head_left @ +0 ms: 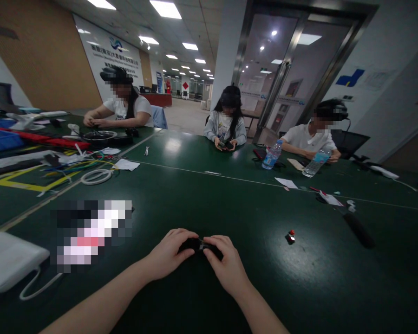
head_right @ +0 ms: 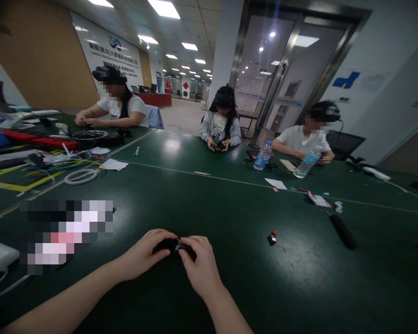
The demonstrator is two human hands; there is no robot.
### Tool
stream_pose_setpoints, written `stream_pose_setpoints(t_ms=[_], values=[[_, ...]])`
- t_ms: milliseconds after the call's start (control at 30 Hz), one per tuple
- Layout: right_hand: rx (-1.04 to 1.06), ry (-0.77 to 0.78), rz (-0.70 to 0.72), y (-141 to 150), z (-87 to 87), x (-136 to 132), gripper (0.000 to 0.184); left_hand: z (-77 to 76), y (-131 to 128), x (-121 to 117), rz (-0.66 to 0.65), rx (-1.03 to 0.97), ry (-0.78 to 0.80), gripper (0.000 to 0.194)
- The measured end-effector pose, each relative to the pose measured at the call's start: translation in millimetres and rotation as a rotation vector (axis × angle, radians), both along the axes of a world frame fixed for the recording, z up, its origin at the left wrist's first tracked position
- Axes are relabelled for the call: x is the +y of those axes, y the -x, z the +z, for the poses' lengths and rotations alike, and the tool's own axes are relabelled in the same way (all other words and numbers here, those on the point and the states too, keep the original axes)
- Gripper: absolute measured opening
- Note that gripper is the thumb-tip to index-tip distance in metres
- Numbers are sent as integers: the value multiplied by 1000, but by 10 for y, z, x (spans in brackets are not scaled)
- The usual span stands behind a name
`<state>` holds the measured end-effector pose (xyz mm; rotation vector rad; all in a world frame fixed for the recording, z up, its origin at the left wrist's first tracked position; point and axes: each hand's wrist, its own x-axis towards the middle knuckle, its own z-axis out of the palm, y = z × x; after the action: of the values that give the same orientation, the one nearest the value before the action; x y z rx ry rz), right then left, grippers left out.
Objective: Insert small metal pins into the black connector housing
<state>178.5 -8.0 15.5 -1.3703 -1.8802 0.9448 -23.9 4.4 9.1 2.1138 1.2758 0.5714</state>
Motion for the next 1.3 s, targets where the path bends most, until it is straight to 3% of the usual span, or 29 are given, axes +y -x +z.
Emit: stream_pose_setpoints(t_ms=[500,933,1300], values=[[203,147,-118,-73,-18,77,34,-29,8,-1,3,9,-6,33],[366,183,-156,-128,-82,123,32,-6,14,-5,7,8,2,33],[623,257,-287,-153,-247,193,44,-15,14,5,0,20,6,33]])
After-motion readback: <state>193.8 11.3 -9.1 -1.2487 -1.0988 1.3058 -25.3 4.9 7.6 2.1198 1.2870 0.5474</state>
